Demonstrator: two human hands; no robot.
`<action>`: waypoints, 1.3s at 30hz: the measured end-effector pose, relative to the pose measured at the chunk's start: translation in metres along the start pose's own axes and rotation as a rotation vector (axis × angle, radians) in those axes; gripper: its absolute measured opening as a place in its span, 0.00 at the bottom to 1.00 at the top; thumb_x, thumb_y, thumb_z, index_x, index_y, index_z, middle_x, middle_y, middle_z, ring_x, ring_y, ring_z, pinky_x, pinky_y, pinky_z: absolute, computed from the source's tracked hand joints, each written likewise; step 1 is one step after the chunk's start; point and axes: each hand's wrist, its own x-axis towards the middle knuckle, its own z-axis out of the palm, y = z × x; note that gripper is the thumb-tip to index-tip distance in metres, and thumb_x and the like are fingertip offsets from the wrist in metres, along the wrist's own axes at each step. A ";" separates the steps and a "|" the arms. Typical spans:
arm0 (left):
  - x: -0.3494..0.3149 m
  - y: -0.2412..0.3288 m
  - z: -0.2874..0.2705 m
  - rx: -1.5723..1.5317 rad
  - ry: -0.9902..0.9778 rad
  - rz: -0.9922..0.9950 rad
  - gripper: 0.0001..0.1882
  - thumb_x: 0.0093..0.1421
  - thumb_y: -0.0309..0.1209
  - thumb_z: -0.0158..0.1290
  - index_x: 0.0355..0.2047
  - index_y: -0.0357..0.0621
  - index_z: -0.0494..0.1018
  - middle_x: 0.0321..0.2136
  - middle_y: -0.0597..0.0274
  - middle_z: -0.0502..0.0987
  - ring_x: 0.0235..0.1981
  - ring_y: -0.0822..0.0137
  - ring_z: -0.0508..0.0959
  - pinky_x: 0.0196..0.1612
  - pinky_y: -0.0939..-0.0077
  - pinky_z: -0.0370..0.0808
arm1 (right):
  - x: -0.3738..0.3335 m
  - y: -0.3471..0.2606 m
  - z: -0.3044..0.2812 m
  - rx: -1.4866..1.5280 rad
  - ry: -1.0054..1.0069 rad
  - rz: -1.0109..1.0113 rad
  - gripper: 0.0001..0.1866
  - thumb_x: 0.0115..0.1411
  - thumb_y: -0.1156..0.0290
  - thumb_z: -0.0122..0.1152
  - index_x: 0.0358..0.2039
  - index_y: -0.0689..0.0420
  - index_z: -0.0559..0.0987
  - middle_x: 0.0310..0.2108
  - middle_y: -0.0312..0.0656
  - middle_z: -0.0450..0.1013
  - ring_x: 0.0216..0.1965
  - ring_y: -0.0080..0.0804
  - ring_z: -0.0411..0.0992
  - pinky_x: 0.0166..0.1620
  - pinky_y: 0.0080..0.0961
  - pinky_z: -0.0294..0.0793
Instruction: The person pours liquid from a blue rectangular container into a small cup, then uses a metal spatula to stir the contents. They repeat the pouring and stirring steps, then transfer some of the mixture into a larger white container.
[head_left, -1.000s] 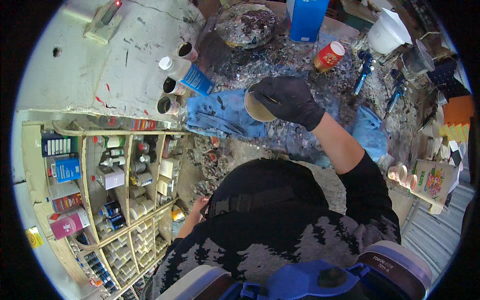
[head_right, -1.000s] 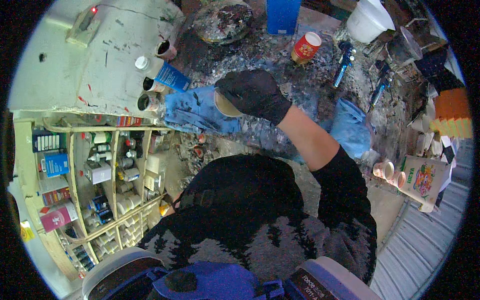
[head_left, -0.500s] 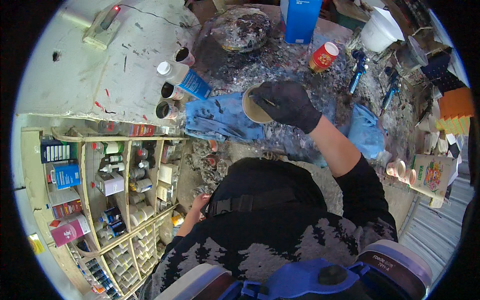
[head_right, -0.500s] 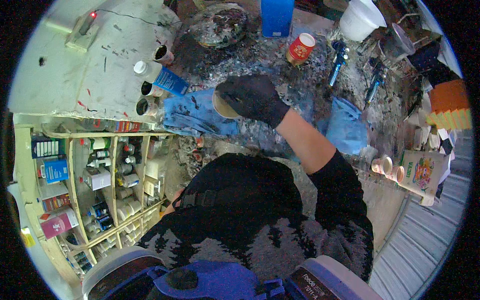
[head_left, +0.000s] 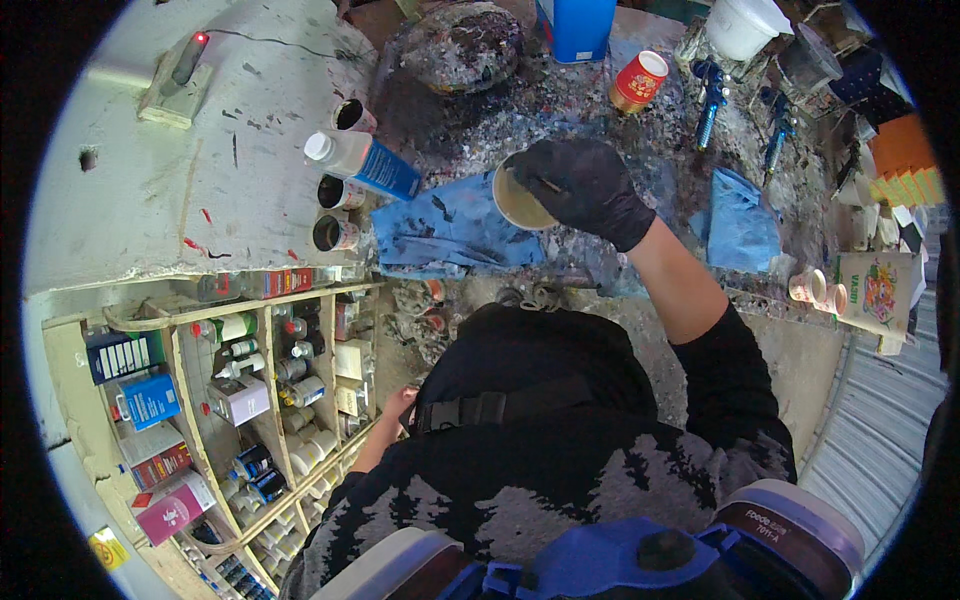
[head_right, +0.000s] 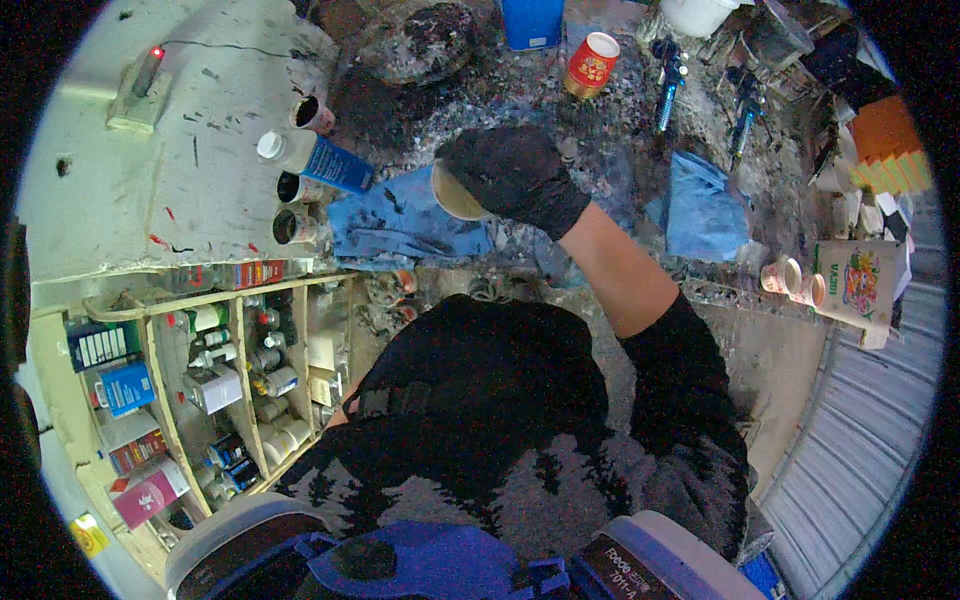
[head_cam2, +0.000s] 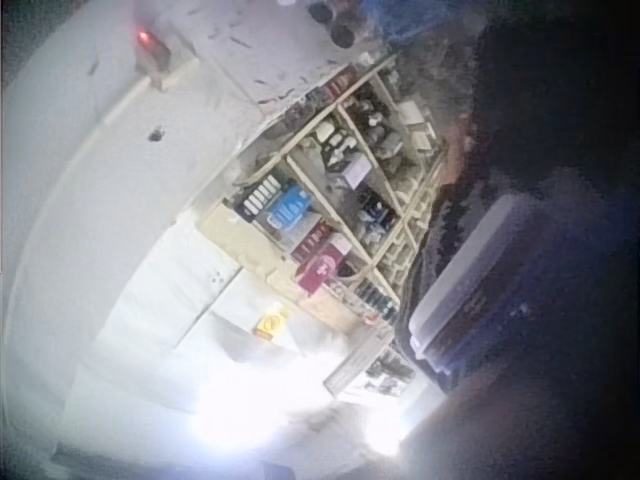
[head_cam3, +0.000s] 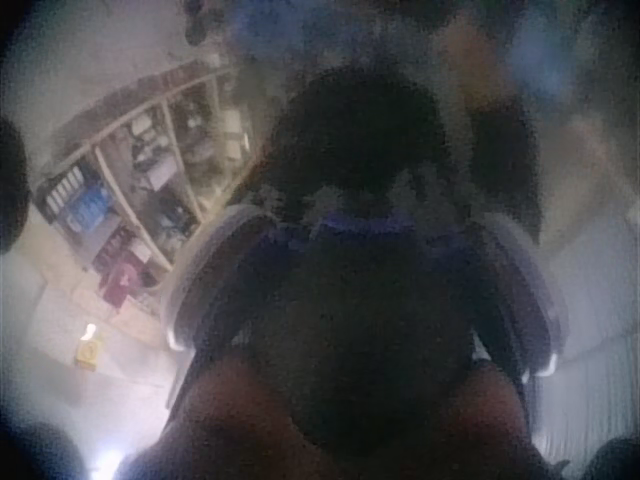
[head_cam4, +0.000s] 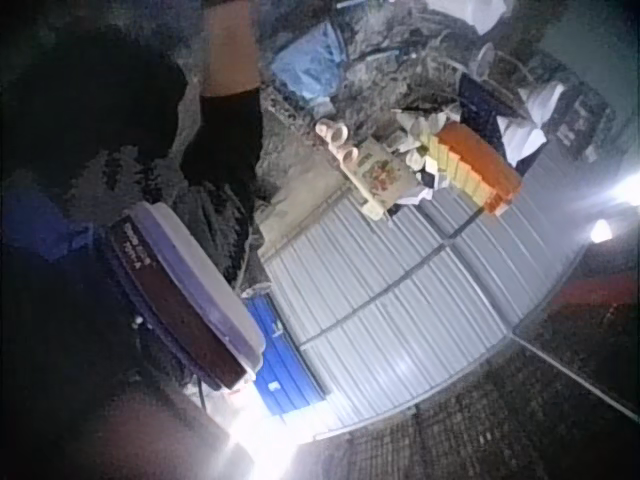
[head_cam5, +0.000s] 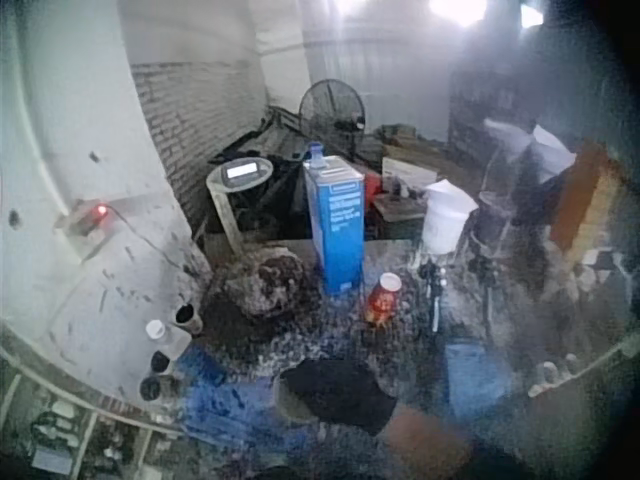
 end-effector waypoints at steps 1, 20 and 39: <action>0.000 0.014 -0.010 -0.036 0.000 -0.038 0.14 0.67 0.36 0.63 0.44 0.37 0.80 0.38 0.58 0.86 0.39 0.64 0.86 0.42 0.68 0.80 | 0.002 0.000 -0.001 -0.062 -0.012 0.034 0.11 0.62 0.68 0.68 0.44 0.52 0.87 0.38 0.44 0.84 0.37 0.47 0.83 0.40 0.40 0.83; 0.036 0.063 -0.033 0.021 -0.229 -0.226 0.16 0.69 0.39 0.59 0.48 0.40 0.79 0.38 0.56 0.83 0.33 0.63 0.82 0.33 0.61 0.80 | 0.018 -0.025 -0.018 -0.437 -0.209 0.319 0.11 0.67 0.61 0.64 0.47 0.46 0.87 0.42 0.45 0.84 0.38 0.47 0.83 0.38 0.42 0.83; 0.055 0.049 -0.040 -0.383 0.048 -0.471 0.17 0.66 0.38 0.65 0.28 0.38 0.75 0.23 0.62 0.75 0.25 0.69 0.72 0.31 0.65 0.70 | 0.019 -0.026 -0.029 -0.403 -0.262 0.347 0.11 0.66 0.60 0.66 0.47 0.46 0.87 0.40 0.47 0.84 0.35 0.48 0.83 0.37 0.43 0.83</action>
